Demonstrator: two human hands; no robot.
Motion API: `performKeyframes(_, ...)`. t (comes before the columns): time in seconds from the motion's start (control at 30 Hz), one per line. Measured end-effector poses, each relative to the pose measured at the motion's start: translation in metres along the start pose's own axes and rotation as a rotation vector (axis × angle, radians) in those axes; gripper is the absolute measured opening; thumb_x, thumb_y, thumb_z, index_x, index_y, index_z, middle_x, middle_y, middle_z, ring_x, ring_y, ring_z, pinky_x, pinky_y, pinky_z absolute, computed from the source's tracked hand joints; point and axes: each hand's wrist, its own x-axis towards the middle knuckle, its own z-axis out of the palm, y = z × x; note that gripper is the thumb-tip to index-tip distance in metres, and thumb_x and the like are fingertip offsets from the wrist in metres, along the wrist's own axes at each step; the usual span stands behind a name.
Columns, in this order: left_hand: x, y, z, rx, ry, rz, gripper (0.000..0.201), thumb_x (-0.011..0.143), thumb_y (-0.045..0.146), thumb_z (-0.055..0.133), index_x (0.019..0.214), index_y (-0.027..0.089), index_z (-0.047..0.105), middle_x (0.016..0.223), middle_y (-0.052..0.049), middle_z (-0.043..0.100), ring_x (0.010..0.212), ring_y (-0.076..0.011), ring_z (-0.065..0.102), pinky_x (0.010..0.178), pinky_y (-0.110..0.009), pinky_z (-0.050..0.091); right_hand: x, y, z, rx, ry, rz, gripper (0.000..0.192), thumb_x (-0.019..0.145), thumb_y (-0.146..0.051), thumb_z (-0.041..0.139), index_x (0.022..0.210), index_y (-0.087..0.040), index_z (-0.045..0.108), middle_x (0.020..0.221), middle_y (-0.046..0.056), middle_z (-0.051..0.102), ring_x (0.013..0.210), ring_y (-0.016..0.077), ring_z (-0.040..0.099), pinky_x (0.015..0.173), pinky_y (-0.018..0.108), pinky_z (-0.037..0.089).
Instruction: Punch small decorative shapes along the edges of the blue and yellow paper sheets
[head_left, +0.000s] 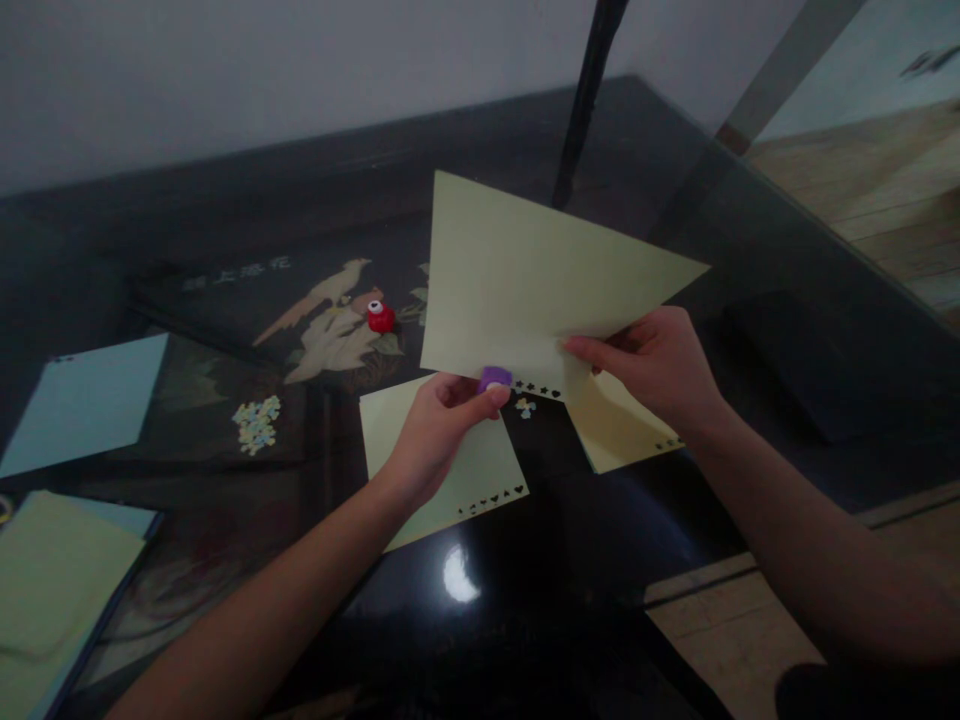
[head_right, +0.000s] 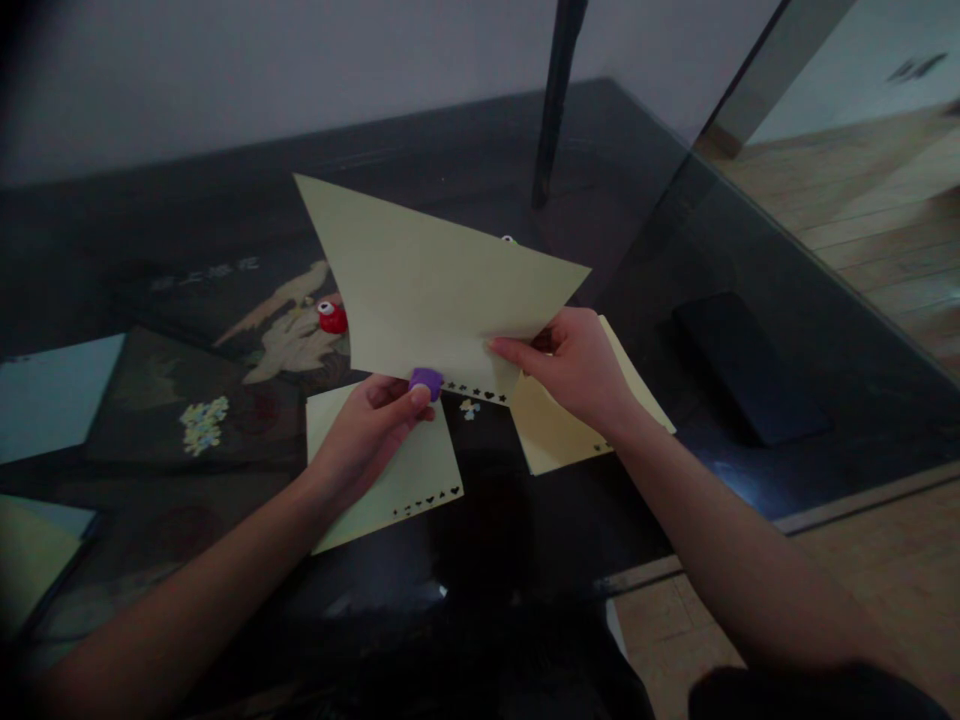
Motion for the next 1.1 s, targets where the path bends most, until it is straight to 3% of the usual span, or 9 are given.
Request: performKeyframes(1.1,-0.0001,-0.0003,0.0000,-0.019,0.002,-0.019,0.030,0.062,0.036,0.083,0.073,0.015,0.064,0.069,-0.001,0.065,0.067,-0.0127,0.057,0.069,-0.027,0.042,-0.0009,-0.0014,-0.0007,-0.082,-0.018,0.001,0.009,0.074,-0.033,0.075,0.075,-0.025,0.073,0.077,0.004,0.076,0.064,0.0222,0.070,0.054,0.034,0.055)
